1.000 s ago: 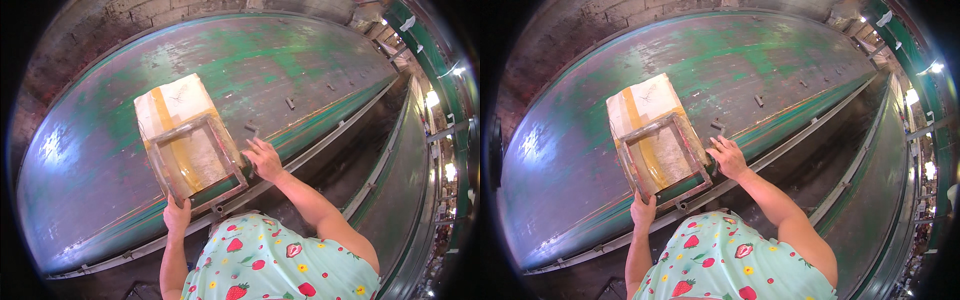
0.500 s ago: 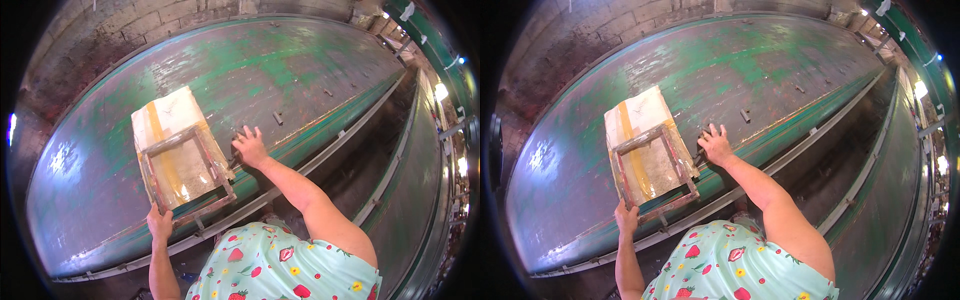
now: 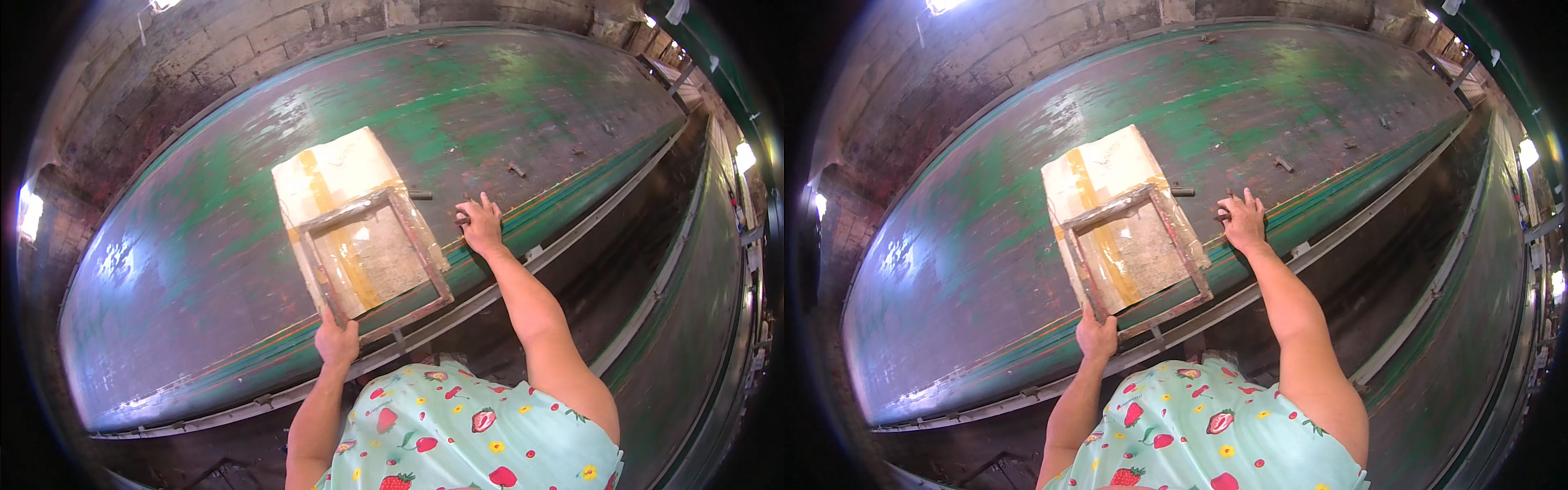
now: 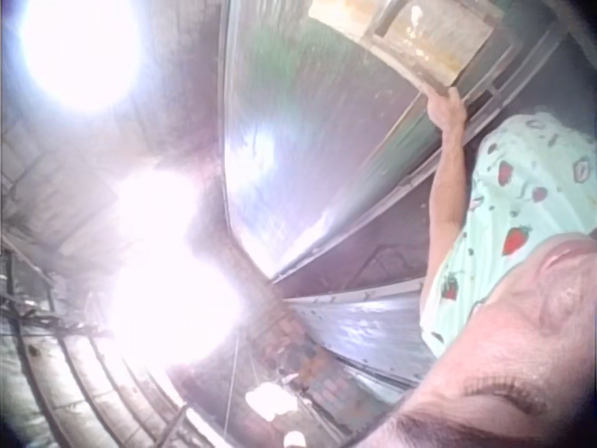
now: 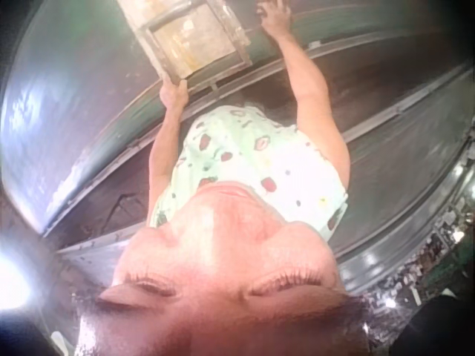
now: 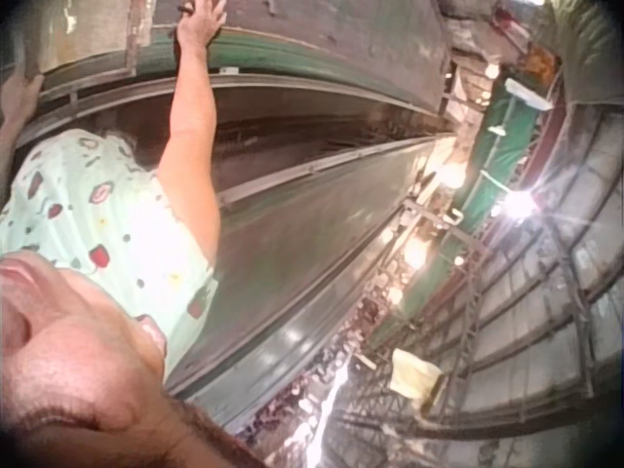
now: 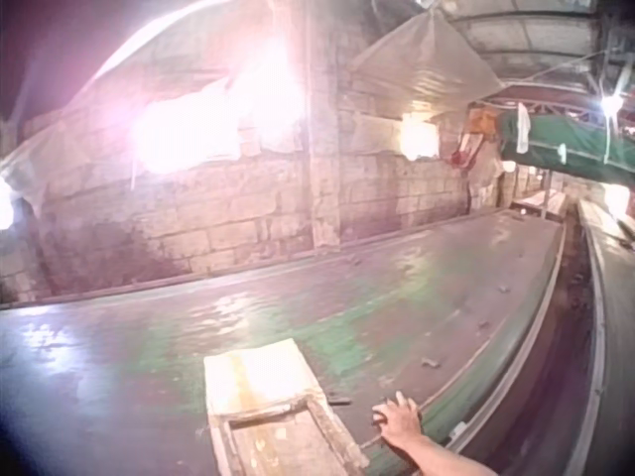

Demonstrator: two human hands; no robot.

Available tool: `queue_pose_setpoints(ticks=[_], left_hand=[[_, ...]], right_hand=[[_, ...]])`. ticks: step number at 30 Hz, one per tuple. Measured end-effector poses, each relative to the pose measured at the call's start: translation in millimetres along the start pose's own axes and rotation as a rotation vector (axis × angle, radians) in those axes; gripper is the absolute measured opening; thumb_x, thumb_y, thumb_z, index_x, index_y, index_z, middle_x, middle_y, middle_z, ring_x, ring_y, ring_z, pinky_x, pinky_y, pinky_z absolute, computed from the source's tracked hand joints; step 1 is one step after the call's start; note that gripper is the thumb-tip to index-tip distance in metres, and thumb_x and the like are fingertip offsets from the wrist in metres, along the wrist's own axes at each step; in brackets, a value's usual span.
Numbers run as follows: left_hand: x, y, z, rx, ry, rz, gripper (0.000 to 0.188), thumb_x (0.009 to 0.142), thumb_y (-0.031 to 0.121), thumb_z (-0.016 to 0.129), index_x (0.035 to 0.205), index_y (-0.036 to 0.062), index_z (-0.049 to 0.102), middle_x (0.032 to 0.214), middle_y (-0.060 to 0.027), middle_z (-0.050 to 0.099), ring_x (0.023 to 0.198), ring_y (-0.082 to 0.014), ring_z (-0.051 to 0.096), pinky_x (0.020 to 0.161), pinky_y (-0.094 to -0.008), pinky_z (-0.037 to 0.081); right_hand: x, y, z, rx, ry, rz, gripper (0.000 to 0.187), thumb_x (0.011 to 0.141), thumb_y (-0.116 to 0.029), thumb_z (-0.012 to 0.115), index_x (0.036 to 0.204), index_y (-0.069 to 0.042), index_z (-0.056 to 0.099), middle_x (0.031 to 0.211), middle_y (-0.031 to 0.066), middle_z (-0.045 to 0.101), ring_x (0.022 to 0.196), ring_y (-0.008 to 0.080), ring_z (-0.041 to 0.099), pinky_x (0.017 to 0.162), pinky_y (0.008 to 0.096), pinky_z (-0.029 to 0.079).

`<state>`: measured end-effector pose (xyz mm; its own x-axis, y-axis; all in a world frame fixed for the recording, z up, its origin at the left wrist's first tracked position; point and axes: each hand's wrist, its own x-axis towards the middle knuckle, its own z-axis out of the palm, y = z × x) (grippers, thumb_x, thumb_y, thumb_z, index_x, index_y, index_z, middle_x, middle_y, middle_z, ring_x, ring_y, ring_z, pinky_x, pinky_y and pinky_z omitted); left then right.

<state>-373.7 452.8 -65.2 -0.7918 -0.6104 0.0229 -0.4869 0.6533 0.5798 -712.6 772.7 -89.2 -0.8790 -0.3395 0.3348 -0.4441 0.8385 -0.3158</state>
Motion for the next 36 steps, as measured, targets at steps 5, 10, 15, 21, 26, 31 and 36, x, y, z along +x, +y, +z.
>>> queue_pose_setpoints(ticks=[5,10,15,21,26,31,36], left_hand=[[-6,27,27,-0.011,-0.011,0.010,0.082,0.090,0.030,0.078,0.161,-0.0031,0.055,0.098,-0.0320,0.078,0.092,-0.0535,0.077,0.084,-0.0631,0.061],[-1,38,28,0.025,-0.056,0.028,0.086,0.090,0.030,0.078,0.164,-0.0044,0.050,0.101,-0.0327,0.079,0.094,-0.0552,0.076,0.085,-0.0639,0.061],[-1,50,40,-0.045,-0.094,0.025,0.084,0.090,0.029,0.077,0.161,-0.0065,0.051,0.104,-0.0343,0.078,0.098,-0.0557,0.076,0.087,-0.0637,0.061],[-2,52,33,-0.035,-0.123,-0.047,0.085,0.092,0.037,0.079,0.160,-0.0060,0.054,0.104,-0.0345,0.079,0.097,-0.0557,0.078,0.089,-0.0642,0.061],[-5,56,30,-0.072,-0.162,-0.068,0.091,0.095,0.042,0.076,0.166,-0.0061,0.048,0.108,-0.0350,0.079,0.103,-0.0541,0.078,0.092,-0.0639,0.061],[-5,51,20,-0.132,-0.252,-0.039,0.096,0.099,0.043,0.076,0.171,-0.0093,0.040,0.117,-0.0363,0.079,0.111,-0.0538,0.077,0.100,-0.0615,0.060],[0,44,18,-0.196,-0.318,0.040,0.100,0.101,0.044,0.074,0.173,-0.0115,0.033,0.126,-0.0389,0.076,0.120,-0.0544,0.074,0.106,-0.0593,0.058]], right_hand=[[12,49,-26,0.148,0.173,0.129,0.032,0.112,-0.024,0.070,0.143,-0.023,0.072,0.149,0.0054,0.075,0.161,0.0456,0.048,0.129,0.0634,0.035],[21,64,-50,-0.234,-0.052,0.361,0.053,0.102,-0.005,0.070,0.153,-0.018,0.067,0.169,0.0136,0.060,0.161,0.0443,0.046,0.128,0.0609,0.038],[23,45,-51,-0.085,0.097,-0.219,0.063,0.092,-0.005,0.072,0.154,-0.013,0.067,0.167,0.0181,0.060,0.158,0.0437,0.050,0.131,0.0577,0.040],[87,4,5,0.083,-0.136,-0.150,0.065,0.097,-0.003,0.068,0.162,-0.009,0.061,0.161,0.0186,0.066,0.149,0.0404,0.061,0.126,0.0510,0.049],[117,-5,23,-0.135,-0.372,-0.088,0.033,0.098,-0.008,0.075,0.131,-0.008,0.079,0.147,0.0211,0.074,0.133,0.0425,0.071,0.114,0.0522,0.058],[107,-3,6,0.097,-0.132,0.051,0.022,0.098,-0.016,0.081,0.118,-0.007,0.081,0.118,0.0214,0.082,0.111,0.0424,0.079,0.098,0.0521,0.062],[70,0,-37,0.452,0.064,0.048,0.024,0.102,-0.018,0.082,0.122,-0.006,0.081,0.088,0.0080,0.075,0.080,0.0188,0.071,0.074,0.0386,0.057]])
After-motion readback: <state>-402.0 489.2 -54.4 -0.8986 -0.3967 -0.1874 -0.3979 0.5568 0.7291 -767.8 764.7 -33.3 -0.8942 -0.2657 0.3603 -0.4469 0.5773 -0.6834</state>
